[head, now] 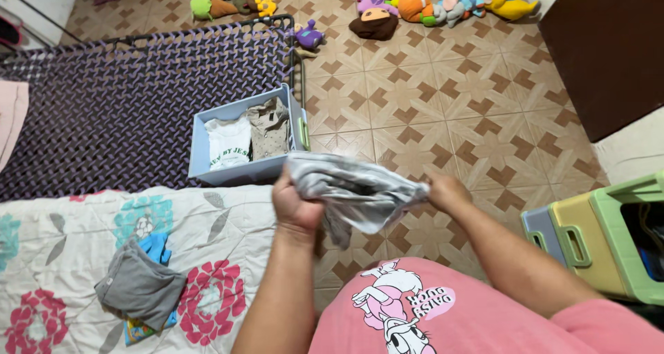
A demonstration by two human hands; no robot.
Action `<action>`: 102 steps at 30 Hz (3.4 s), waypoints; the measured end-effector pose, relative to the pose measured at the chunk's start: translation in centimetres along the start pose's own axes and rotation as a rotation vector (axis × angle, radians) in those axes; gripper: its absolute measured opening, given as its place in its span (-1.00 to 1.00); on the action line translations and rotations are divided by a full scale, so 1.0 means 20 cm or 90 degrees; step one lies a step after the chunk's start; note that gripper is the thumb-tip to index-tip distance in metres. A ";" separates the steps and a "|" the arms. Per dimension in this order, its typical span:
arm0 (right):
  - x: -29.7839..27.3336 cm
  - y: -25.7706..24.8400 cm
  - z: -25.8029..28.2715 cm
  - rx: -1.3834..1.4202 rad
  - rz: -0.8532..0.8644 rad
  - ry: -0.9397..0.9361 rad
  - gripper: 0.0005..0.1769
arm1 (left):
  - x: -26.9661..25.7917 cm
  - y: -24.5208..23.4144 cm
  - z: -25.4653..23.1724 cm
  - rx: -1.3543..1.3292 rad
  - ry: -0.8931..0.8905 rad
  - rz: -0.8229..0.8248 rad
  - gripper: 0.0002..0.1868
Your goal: The person buttons several small shirts, folds them by hand, and places them into a storage bin.
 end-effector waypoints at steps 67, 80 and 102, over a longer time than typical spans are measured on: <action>0.07 -0.36 0.75 -0.001 0.099 -0.254 -0.71 | -0.09 -0.17 0.03 0.205 -0.142 -0.769 -0.61; 0.11 -0.18 0.48 0.268 0.092 -0.059 -0.65 | -0.20 -0.36 0.12 0.157 -0.252 -0.633 -0.56; -0.01 -0.84 0.61 0.574 -0.356 -0.164 -0.73 | -0.25 -0.34 -0.08 0.757 -0.390 -0.899 -0.38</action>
Point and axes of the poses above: each hand's wrist, its own x-axis towards the middle knuckle, its own y-axis out of the palm, z = x × y, the point moved 6 cm from there along x, towards the middle knuckle, and after that the axes turned 13 degrees about -y, right-handed, at the moved point
